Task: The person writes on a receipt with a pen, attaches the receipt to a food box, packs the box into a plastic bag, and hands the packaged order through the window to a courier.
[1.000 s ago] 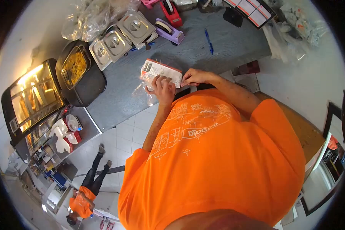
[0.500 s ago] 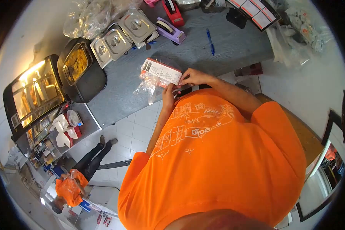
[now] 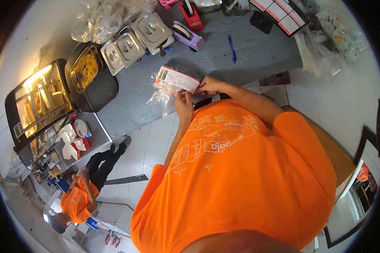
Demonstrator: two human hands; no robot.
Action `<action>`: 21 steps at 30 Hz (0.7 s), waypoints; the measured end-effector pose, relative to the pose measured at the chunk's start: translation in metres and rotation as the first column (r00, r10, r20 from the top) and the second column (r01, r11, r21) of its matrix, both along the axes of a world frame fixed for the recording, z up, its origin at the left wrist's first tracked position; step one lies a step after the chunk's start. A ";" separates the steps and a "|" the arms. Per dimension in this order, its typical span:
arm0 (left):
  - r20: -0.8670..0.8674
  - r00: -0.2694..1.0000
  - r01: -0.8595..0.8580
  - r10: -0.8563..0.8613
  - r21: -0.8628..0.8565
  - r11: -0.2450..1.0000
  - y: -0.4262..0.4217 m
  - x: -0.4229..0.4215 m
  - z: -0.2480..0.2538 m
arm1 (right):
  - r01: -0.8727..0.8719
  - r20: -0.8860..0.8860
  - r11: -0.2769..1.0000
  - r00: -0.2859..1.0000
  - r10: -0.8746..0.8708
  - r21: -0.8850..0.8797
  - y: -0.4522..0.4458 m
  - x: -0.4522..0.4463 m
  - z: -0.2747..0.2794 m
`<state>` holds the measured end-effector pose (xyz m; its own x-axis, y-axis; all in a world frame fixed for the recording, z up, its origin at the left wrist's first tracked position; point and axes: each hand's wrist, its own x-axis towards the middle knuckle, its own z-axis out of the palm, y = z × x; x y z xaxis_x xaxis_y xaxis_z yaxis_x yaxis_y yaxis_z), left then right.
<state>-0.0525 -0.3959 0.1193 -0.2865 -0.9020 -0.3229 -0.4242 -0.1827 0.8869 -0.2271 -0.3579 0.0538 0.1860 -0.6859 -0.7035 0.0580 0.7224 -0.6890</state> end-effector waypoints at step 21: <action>-0.228 0.481 0.874 -0.846 0.047 0.484 -0.044 -0.033 0.177 | 0.714 0.379 0.464 0.684 -0.624 -0.524 0.128 0.021 0.093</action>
<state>-0.0858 -0.4402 0.2961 -0.9488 -0.1225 -0.2912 -0.3013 0.0732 0.9507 -0.2059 -0.2304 0.1464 -0.4691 -0.8767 -0.1066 0.4511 -0.1341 -0.8824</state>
